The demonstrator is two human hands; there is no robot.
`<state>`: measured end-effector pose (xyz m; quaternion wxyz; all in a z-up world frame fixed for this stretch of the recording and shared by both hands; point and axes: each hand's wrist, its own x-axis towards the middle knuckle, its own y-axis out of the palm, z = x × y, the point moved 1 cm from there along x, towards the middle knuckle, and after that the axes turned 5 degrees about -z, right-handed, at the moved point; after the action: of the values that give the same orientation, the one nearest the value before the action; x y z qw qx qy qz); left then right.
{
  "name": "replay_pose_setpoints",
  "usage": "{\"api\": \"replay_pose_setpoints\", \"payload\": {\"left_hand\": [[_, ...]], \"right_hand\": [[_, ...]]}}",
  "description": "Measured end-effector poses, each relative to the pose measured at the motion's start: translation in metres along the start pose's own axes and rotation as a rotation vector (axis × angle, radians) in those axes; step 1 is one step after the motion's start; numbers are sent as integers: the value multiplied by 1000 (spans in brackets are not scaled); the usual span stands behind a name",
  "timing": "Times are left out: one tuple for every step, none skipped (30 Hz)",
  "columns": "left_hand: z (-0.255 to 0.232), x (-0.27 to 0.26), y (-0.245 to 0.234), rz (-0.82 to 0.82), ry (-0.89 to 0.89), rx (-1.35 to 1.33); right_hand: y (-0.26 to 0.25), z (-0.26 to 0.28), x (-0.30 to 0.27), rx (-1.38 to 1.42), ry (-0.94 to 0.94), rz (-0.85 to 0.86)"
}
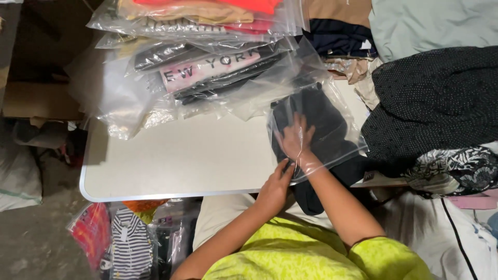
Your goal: Folding various shirts and placing them into clear plastic bags for storage or retail display.
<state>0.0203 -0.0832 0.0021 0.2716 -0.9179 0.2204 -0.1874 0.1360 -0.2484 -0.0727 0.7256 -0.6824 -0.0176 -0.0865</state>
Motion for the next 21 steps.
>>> {"api": "replay_pose_setpoints", "payload": {"left_hand": [[1, 0, 3, 1, 1, -1], [1, 0, 6, -6, 11, 15], [2, 0, 8, -12, 22, 30], [-3, 3, 1, -15, 24, 31], [-7, 6, -5, 3, 9, 3], [-12, 7, -12, 23, -7, -25], [-9, 5, -12, 21, -8, -24], [-6, 2, -12, 15, -3, -16], [-3, 0, -12, 8, 1, -9], [-5, -3, -18, 7, 0, -7], [-7, -6, -25, 20, 4, -26], [-9, -10, -32, 32, 6, -44], [-6, -14, -36, 30, 4, -41], [-4, -19, -41, 30, 9, -53], [-1, -24, -45, 30, 15, -64], [-6, -24, -58, 29, 10, -60], [-11, -24, -71, 32, 0, -76], [-17, -24, -83, 33, -7, -91], [-19, -24, -89, 30, -11, -87], [-22, -24, -95, 64, -38, -92], [-24, -24, -101, 97, -65, -96]], "right_hand": [[0, 3, 6, -1, 1, 0], [0, 7, 13, -3, 3, 15], [0, 10, 20, -5, 4, 31], [-2, 14, 24, -5, 3, 28], [-3, 17, 29, 59, 18, 31], [-5, 22, 32, 126, 33, 38], [1, 25, 35, 127, 32, 37], [7, 28, 39, 117, 41, 38], [14, 31, 42, 107, 50, 40], [22, 38, 45, 109, 48, 39], [29, 46, 48, 61, 30, 16], [37, 54, 51, 14, 10, -7], [36, 61, 55, 17, 6, -8], [36, 70, 57, -53, -46, -7], [36, 79, 60, -123, -99, -7], [36, 85, 64, -118, -103, -5], [36, 90, 68, -83, -89, 18], [35, 95, 73, -48, -75, 39], [43, 98, 76, -44, -79, 39], [51, 100, 81, -21, -61, 47], [59, 103, 85, 1, -43, 55]]}}
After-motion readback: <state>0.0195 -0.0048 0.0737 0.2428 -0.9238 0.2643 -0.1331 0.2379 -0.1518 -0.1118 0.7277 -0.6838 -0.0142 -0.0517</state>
